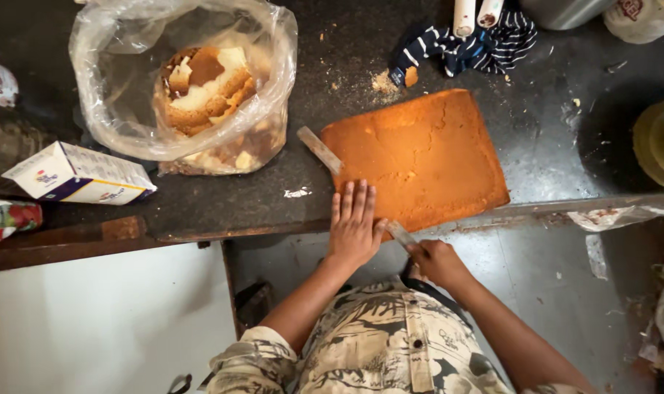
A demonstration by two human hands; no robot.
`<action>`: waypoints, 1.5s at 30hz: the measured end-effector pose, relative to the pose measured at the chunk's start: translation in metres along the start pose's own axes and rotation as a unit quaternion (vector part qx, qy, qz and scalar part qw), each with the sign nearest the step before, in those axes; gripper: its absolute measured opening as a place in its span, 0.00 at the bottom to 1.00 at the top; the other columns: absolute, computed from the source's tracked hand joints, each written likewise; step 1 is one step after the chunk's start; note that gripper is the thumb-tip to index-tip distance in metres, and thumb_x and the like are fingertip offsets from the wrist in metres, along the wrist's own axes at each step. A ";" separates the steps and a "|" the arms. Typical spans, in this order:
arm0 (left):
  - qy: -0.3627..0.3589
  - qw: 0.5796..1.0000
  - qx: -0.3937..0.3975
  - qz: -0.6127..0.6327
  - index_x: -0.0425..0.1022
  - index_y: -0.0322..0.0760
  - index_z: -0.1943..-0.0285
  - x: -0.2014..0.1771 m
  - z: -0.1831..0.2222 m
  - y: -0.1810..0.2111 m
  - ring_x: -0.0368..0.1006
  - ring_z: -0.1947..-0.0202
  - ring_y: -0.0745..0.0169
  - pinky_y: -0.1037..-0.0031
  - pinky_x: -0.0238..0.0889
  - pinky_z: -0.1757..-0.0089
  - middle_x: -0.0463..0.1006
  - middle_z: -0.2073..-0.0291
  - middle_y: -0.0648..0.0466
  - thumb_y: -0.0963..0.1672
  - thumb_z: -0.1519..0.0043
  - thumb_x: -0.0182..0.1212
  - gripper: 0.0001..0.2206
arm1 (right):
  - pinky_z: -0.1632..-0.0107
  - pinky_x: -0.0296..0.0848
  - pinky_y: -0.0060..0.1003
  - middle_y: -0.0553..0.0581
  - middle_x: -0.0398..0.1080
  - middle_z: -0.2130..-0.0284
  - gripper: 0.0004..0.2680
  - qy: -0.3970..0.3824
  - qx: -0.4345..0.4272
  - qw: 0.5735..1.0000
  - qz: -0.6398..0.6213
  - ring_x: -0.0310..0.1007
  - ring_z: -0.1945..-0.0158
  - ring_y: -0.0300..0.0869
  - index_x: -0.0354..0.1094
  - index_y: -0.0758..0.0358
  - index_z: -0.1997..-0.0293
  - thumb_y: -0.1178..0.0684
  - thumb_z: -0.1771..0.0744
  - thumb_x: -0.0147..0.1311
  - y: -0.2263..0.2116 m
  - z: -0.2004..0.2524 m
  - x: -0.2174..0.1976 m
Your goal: The person trims the edges of a rectangular cake using a long serrated knife, removing the browned outer crust from all four sides.
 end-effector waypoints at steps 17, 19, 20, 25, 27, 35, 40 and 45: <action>-0.037 0.990 -0.109 -0.082 0.55 0.26 0.28 -0.012 -0.019 -0.006 0.41 0.22 0.32 0.47 0.32 0.29 0.52 0.24 0.34 0.57 0.34 0.49 0.35 | 0.78 0.62 0.37 0.53 0.66 0.85 0.17 0.036 0.148 0.974 -0.170 0.60 0.82 0.37 0.69 0.66 0.76 0.43 0.31 0.51 0.122 0.090 -0.087; 0.019 0.993 -0.114 -0.005 0.54 0.17 0.28 -0.007 -0.025 0.013 0.41 0.25 0.30 0.46 0.31 0.32 0.51 0.28 0.26 0.58 0.36 0.53 0.41 | 0.78 0.64 0.37 0.54 0.70 0.83 0.15 0.113 0.140 0.969 -0.170 0.64 0.82 0.37 0.68 0.65 0.75 0.44 0.31 0.51 0.124 0.084 -0.115; 0.020 0.994 -0.111 -0.006 0.54 0.17 0.28 -0.001 -0.030 0.020 0.41 0.25 0.30 0.46 0.31 0.32 0.51 0.28 0.26 0.58 0.36 0.53 0.41 | 0.78 0.64 0.37 0.54 0.70 0.83 0.15 0.116 0.139 0.968 -0.172 0.64 0.82 0.37 0.68 0.65 0.75 0.44 0.31 0.51 0.126 0.081 -0.121; 0.087 0.991 -0.096 0.042 0.67 0.23 0.35 0.025 -0.050 0.052 0.55 0.29 0.31 0.49 0.49 0.35 0.65 0.33 0.34 0.48 0.41 0.62 0.28 | 0.78 0.63 0.36 0.54 0.68 0.82 0.17 0.158 0.151 0.945 -0.245 0.62 0.81 0.37 0.66 0.66 0.73 0.43 0.30 0.50 0.160 0.079 -0.146; 0.072 0.985 -0.129 0.093 0.68 0.28 0.33 0.042 -0.065 0.054 0.62 0.33 0.35 0.53 0.57 0.37 0.68 0.35 0.38 0.44 0.39 0.58 0.24 | 0.78 0.63 0.36 0.55 0.68 0.82 0.17 0.157 0.144 0.946 -0.245 0.62 0.81 0.37 0.66 0.66 0.73 0.43 0.30 0.50 0.172 0.077 -0.153; 0.131 0.981 -0.060 0.130 0.70 0.27 0.35 0.014 -0.114 0.115 0.67 0.43 0.35 0.54 0.64 0.47 0.70 0.41 0.37 0.46 0.48 0.65 0.30 | 0.77 0.63 0.36 0.55 0.68 0.82 0.17 0.145 0.113 0.950 -0.254 0.62 0.81 0.37 0.66 0.67 0.74 0.43 0.30 0.51 0.198 0.068 -0.186; 0.096 0.977 -0.185 -0.047 0.67 0.19 0.38 0.030 -0.116 0.101 0.65 0.45 0.32 0.46 0.60 0.51 0.70 0.43 0.33 0.59 0.46 0.67 0.40 | 0.76 0.65 0.36 0.56 0.70 0.82 0.18 0.156 0.088 0.958 -0.224 0.65 0.80 0.37 0.67 0.68 0.74 0.43 0.29 0.51 0.211 0.062 -0.211; 0.091 0.968 -0.234 -0.004 0.67 0.22 0.35 0.056 -0.129 0.123 0.67 0.45 0.36 0.48 0.61 0.46 0.72 0.45 0.38 0.59 0.45 0.68 0.40 | 0.73 0.68 0.38 0.58 0.72 0.82 0.16 0.165 0.054 0.979 -0.105 0.70 0.79 0.39 0.69 0.67 0.70 0.43 0.31 0.52 0.208 0.038 -0.219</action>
Point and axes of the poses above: each hand's wrist, its own z-axis away from the middle knuckle, its own x-axis out of the palm, y = z × x, the point moved 9 cm from there along -z, towards the middle knuckle
